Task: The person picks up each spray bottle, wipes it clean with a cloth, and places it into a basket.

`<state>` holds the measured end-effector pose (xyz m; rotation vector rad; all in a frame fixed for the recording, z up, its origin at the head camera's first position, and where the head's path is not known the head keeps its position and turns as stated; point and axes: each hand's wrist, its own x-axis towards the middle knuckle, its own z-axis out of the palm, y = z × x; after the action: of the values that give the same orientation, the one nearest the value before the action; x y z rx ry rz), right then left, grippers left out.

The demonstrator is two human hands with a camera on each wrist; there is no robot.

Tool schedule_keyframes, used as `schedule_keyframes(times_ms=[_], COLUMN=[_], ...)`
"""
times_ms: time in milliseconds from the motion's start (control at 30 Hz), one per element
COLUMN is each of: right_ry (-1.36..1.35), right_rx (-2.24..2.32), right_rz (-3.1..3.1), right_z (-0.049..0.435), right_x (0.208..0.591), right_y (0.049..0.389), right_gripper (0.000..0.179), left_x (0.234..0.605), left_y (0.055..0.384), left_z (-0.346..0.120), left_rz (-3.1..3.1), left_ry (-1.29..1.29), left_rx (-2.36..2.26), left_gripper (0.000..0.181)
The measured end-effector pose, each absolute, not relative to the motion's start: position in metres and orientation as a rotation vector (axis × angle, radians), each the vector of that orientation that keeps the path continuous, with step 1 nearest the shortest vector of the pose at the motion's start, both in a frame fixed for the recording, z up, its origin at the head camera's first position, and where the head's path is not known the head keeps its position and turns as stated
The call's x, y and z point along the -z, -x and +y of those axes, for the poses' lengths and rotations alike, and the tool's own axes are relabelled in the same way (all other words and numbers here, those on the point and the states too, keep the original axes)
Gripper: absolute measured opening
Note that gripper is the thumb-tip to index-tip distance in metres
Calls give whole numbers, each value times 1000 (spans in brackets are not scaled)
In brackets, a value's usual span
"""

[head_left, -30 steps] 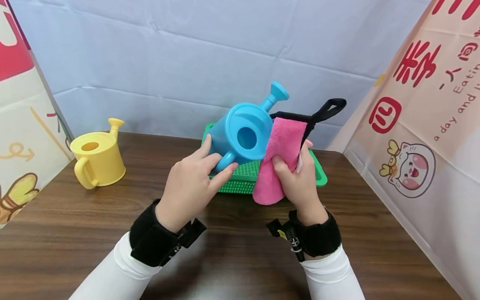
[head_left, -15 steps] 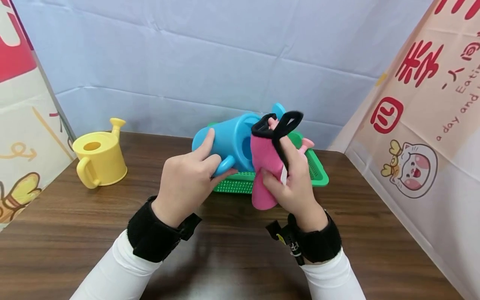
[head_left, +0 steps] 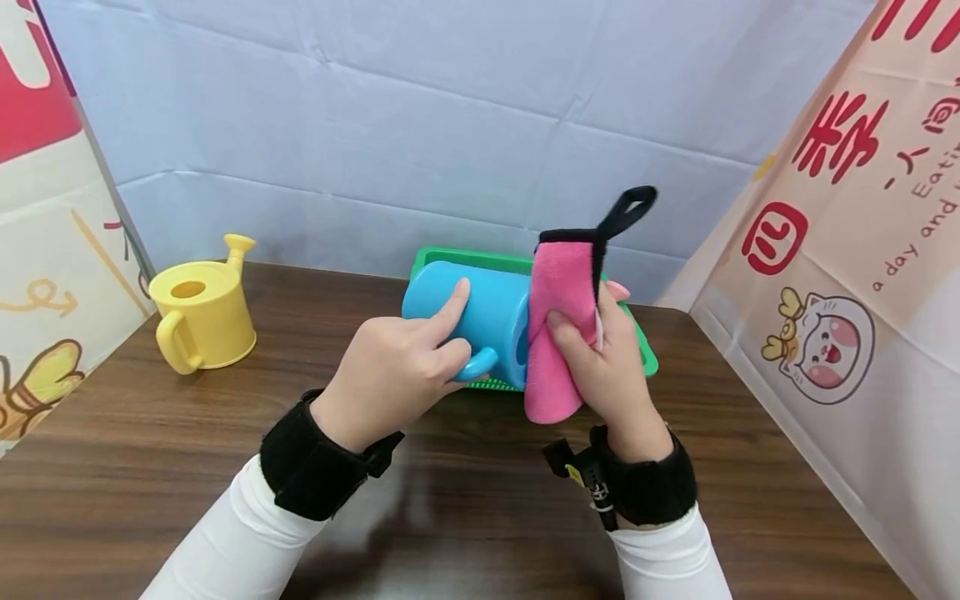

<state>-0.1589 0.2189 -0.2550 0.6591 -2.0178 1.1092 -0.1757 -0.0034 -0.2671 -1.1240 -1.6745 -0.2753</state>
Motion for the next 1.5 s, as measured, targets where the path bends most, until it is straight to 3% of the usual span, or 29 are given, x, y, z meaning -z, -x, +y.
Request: schedule_keyframes(times_ms=[133,300,433,533,633,700,800,1000,1200,1500], right_ry=[-881,-1129,-1123,-1108,-1126,-1112,-1012,-692,-1015,-1177], right_rx=[-979,-776,-637,-646,-754,-835,-995,-1222,-961,-629], right_rz=[-1955,-1803,-1846,-1867,-1824,-1799,-1802,-2007,-1833,-1817], right_z=[208,189,182,182,186,191,202,215,194,179], right_x=[252,250,253,254,251,249,248,257,252,253], right_y=[160,151,144,144,147,150,154,159,157,140], right_gripper=[49,50,52,54,49,50,51,42,53,54], left_x=[268,269,273,273,269,267,265,263,265,271], left_y=[176,177,178,178,178,178,177,177,178,178], left_z=[-5,-5,-5,-5,-5,-5,-5,-8,-9,-9], left_rz=[-1706,-1741,-1761,-1747,-1701,-1657,-1602,-1615,-1675,-1715], left_ry=[1105,1116,1125,1134,1147,1152,1153,1135,1101,1127], left_rx=[263,293,339,331,315,298,306,313,310,446], left_gripper=[50,38,47,44,28,32,44,46,50,17])
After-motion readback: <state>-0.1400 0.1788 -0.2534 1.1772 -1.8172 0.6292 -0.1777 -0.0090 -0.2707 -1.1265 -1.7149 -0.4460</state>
